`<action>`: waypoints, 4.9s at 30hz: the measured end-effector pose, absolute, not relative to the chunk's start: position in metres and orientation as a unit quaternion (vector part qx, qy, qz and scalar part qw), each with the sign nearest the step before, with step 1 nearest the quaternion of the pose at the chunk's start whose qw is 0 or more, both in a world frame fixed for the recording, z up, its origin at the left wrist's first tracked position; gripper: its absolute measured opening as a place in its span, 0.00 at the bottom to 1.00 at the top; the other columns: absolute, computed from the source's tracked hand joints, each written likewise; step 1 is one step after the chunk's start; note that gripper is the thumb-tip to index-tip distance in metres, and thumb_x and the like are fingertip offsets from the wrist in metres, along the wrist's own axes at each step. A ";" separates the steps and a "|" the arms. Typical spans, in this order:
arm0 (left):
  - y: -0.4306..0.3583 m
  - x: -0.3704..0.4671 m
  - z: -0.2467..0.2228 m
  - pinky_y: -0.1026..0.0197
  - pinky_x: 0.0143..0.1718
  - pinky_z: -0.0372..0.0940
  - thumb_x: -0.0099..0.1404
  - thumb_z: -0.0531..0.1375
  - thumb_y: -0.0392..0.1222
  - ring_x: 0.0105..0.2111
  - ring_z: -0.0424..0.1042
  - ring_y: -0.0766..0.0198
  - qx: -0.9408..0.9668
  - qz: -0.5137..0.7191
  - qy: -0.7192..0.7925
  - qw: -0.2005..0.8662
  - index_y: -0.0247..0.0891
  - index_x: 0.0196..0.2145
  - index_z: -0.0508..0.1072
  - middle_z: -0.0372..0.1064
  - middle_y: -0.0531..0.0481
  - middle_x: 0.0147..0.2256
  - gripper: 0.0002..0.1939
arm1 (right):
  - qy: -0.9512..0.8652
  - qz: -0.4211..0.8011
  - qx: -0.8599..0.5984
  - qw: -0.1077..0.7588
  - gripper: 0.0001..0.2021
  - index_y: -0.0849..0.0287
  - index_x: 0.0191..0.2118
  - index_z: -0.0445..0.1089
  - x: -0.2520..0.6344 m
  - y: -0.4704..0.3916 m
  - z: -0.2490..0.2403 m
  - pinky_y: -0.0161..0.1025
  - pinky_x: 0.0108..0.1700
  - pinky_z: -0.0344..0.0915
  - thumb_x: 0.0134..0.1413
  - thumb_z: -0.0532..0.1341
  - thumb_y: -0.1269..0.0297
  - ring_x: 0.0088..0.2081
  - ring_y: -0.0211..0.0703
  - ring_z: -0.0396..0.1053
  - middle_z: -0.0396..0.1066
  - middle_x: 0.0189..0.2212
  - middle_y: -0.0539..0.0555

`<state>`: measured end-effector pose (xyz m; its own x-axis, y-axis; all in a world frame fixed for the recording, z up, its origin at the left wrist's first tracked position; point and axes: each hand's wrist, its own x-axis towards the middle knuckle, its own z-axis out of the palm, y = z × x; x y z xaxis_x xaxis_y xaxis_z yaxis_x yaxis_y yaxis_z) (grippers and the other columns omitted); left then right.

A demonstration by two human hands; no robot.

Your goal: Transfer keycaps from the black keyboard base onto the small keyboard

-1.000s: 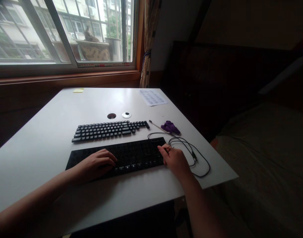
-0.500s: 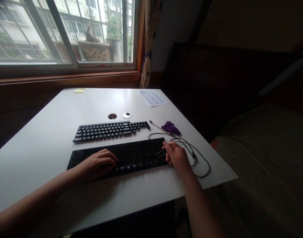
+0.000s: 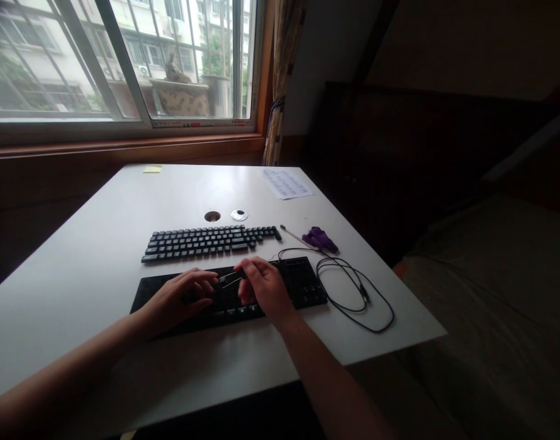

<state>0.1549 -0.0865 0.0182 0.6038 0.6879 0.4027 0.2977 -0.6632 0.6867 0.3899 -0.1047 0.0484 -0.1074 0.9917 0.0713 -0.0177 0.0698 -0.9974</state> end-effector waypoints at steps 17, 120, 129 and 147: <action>-0.083 0.152 0.025 0.55 0.46 0.72 0.63 0.64 0.39 0.41 0.75 0.60 0.684 0.423 0.292 0.518 0.35 0.42 0.70 0.73 0.45 0.40 0.11 | -0.484 0.603 -0.377 0.510 0.19 0.58 0.40 0.72 0.357 -0.104 0.032 0.29 0.19 0.56 0.62 0.56 0.46 0.16 0.32 0.63 0.69 0.18 0.47; -0.083 0.151 0.029 0.63 0.36 0.67 0.69 0.55 0.38 0.35 0.71 0.65 0.849 0.253 0.265 0.381 0.38 0.41 0.74 0.71 0.46 0.37 0.08 | -0.801 -0.010 -0.595 0.060 0.22 0.41 0.60 0.66 0.466 -0.017 0.021 0.37 0.39 0.65 0.62 0.53 0.63 0.40 0.44 0.72 0.74 0.43 0.51; -0.083 0.151 0.027 0.64 0.36 0.67 0.69 0.56 0.37 0.34 0.71 0.65 0.846 0.256 0.267 0.385 0.38 0.40 0.74 0.71 0.46 0.37 0.08 | -0.800 -0.014 -0.597 0.067 0.22 0.41 0.60 0.66 0.467 -0.017 0.018 0.37 0.39 0.64 0.62 0.53 0.63 0.40 0.44 0.72 0.74 0.44 0.51; -0.083 0.152 0.027 0.65 0.36 0.66 0.70 0.54 0.37 0.35 0.71 0.66 0.852 0.238 0.273 0.378 0.37 0.40 0.73 0.70 0.47 0.38 0.07 | -0.816 -0.024 -0.564 0.122 0.19 0.50 0.59 0.67 0.451 -0.019 0.019 0.35 0.43 0.64 0.65 0.53 0.64 0.45 0.43 0.67 0.69 0.45 0.55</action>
<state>0.1522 -0.0833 0.0274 0.7372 0.6455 0.1995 0.2854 -0.5652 0.7740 0.4507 -0.0188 0.0190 -0.3332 0.9155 0.2255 0.9270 0.3618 -0.0990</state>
